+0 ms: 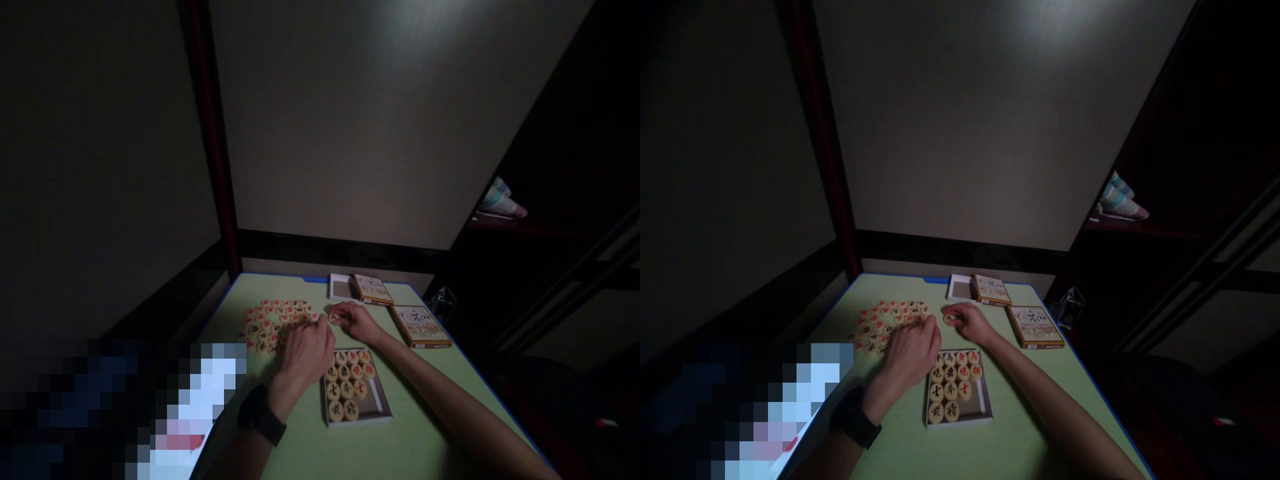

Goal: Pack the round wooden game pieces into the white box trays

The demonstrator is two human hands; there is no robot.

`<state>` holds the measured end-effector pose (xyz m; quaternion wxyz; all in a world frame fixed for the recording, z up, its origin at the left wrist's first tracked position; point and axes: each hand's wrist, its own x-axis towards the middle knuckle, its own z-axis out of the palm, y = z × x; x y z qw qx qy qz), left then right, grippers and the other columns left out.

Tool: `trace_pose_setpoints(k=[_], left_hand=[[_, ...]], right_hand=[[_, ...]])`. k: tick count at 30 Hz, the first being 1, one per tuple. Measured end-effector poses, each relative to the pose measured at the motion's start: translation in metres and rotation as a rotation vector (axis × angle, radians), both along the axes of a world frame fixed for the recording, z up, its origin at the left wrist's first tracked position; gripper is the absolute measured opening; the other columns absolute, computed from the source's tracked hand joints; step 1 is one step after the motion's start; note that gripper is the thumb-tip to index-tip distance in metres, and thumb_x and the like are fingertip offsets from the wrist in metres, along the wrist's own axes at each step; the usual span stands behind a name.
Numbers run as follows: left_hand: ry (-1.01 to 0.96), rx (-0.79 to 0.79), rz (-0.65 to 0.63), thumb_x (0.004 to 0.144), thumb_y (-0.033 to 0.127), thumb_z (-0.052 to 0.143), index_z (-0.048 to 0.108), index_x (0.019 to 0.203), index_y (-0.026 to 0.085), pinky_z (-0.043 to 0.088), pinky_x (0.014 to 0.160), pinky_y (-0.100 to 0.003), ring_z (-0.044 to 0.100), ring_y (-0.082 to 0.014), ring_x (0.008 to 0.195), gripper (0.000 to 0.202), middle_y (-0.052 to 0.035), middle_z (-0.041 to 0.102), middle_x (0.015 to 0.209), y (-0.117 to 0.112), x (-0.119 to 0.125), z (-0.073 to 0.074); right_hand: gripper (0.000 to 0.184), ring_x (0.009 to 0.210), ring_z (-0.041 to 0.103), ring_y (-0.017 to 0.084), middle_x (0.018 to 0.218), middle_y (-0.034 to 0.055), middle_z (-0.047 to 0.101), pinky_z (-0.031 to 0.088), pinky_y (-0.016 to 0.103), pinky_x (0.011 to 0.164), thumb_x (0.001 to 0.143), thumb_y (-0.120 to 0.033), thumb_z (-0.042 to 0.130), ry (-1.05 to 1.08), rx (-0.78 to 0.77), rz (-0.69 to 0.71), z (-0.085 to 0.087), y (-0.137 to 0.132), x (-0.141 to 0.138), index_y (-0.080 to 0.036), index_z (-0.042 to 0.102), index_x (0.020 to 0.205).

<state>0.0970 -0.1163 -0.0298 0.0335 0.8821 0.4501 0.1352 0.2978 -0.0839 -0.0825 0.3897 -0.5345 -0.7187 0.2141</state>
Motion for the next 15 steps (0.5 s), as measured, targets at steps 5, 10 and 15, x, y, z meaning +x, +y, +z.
trace_pose_setpoints(k=[5, 10, 15], left_hand=[[-0.050, -0.027, -0.249, 0.095, 0.025, 0.037, 0.049, 0.125, 0.019, 0.049, 0.082, -0.038, 0.066, -0.0253, 0.089, 0.032, -0.0102, 0.070, 0.095, -0.013, 0.002, -0.002], [-0.138, 0.035, -0.324, 0.091, 0.024, 0.040, 0.056, 0.101, 0.020, 0.050, 0.082, -0.039, 0.062, -0.0251, 0.088, 0.020, -0.0089, 0.066, 0.091, -0.025, 0.003, -0.003], [-0.236, 0.075, -0.380, 0.082, 0.024, 0.047, 0.058, 0.086, 0.020, 0.051, 0.080, -0.037, 0.062, -0.0242, 0.085, 0.013, -0.0091, 0.064, 0.084, -0.020, 0.000, 0.001]], right_hand=[[0.034, 0.090, 0.071, 0.023, 0.106, 0.0096, 0.076, 0.057, 0.037, 0.083, 0.077, -0.019, 0.065, -0.019, -0.032, 0.064, 0.009, -0.002, 0.005, -0.017, 0.073, 0.110], [0.027, 0.081, 0.070, 0.021, 0.103, 0.0072, 0.076, 0.055, 0.031, 0.072, 0.077, -0.019, 0.065, -0.093, -0.031, 0.061, 0.038, -0.002, 0.001, -0.019, 0.075, 0.102], [0.016, 0.073, 0.068, 0.019, 0.080, 0.0032, 0.076, 0.050, 0.028, 0.069, 0.077, -0.013, 0.063, -0.318, -0.034, 0.107, 0.066, -0.009, -0.016, -0.019, 0.076, 0.083]])
